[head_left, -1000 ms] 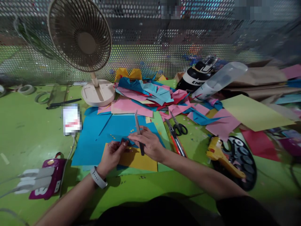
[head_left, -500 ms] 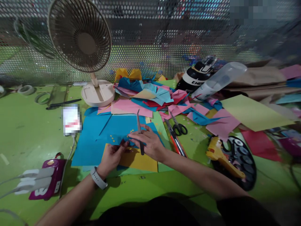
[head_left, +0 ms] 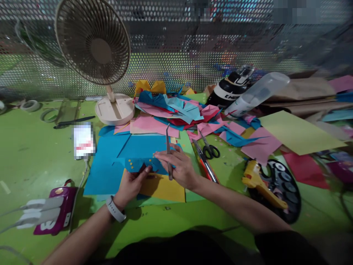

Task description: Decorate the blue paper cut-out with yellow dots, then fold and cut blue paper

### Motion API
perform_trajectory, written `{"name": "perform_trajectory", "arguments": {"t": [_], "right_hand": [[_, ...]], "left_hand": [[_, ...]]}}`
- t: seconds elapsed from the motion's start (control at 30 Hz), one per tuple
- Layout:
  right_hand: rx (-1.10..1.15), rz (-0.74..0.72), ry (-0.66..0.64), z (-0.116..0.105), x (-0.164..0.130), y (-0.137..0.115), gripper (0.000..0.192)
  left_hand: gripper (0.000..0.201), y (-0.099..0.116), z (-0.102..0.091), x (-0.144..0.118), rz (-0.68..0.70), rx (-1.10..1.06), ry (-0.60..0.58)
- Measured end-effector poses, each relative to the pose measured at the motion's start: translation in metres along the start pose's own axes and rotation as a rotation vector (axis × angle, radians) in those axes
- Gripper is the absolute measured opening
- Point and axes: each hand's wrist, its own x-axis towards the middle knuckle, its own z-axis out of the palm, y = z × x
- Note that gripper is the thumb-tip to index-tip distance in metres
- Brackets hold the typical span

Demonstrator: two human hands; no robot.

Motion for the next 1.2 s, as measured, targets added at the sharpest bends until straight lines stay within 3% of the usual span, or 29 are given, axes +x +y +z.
{"name": "perform_trajectory", "arguments": {"t": [0.1, 0.3, 0.7, 0.93, 1.2], "right_hand": [[-0.098, -0.037, 0.016, -0.003, 0.0, 0.0, 0.034], [-0.193, -0.233, -0.144, -0.006, -0.002, -0.005, 0.04], [-0.148, -0.197, -0.166, 0.0, -0.007, 0.0, 0.047], [-0.046, -0.038, -0.054, 0.009, -0.005, 0.002, 0.032], [0.032, -0.02, -0.037, 0.008, -0.002, 0.002, 0.029]], "left_hand": [[0.027, 0.0, -0.001, 0.0, 0.002, -0.018, 0.007], [0.033, -0.004, -0.003, 0.002, 0.036, -0.058, -0.021], [0.036, -0.003, -0.002, 0.001, 0.021, -0.022, -0.014], [0.032, -0.004, -0.002, 0.003, 0.03, 0.019, -0.017], [0.031, -0.002, -0.002, 0.002, 0.04, 0.019, -0.048]]}}
